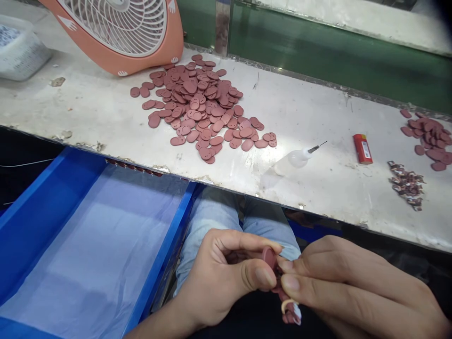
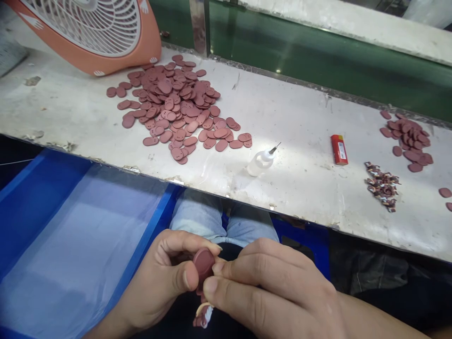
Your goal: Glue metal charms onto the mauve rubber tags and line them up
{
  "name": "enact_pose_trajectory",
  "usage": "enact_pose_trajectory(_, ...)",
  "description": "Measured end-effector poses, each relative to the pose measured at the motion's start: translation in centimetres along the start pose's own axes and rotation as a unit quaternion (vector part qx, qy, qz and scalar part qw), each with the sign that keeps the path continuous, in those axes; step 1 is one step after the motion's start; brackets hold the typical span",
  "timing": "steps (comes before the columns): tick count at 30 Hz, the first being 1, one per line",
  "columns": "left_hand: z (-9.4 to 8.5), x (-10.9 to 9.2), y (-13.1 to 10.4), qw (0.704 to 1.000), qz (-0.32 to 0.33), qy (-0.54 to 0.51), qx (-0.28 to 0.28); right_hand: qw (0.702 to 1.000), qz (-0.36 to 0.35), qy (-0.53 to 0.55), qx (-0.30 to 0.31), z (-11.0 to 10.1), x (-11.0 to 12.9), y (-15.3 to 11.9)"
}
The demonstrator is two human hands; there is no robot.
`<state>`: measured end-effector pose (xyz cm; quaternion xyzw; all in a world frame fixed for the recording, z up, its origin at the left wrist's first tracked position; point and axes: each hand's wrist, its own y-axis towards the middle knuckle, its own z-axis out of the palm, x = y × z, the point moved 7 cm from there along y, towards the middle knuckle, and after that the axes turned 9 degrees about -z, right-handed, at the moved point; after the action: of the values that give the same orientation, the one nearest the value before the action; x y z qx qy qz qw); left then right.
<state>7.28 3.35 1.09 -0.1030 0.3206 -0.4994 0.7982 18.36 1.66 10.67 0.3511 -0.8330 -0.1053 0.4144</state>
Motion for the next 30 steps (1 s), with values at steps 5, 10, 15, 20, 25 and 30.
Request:
enact_pose_trajectory(5,0.0,0.0,0.1,1.000,-0.001,-0.002,0.004,1.000,0.004,0.005,0.006,0.5,-0.6,-0.8)
enact_pose_trajectory(10,-0.3,0.2,0.1,1.000,0.002,-0.013,-0.003,1.000,-0.003,0.000,0.011,0.4,-0.5,-0.8)
enact_pose_trajectory(15,-0.7,0.4,0.1,1.000,-0.002,-0.011,-0.019,0.999,-0.032,-0.009,0.021,0.4,-0.4,-0.2)
enact_pose_trajectory(20,-1.2,0.3,0.2,0.999,0.004,0.009,-0.039,0.999,-0.028,-0.019,0.012,0.4,-0.8,0.6)
enact_pose_trajectory(25,-2.1,0.6,0.6,0.999,-0.016,-0.003,-0.050,0.999,-0.026,-0.010,0.019,0.9,-1.5,0.8)
enact_pose_trajectory(30,-3.0,1.4,1.6,0.997,-0.053,-0.035,-0.037,1.000,0.007,-0.012,0.003,1.2,-3.0,0.6)
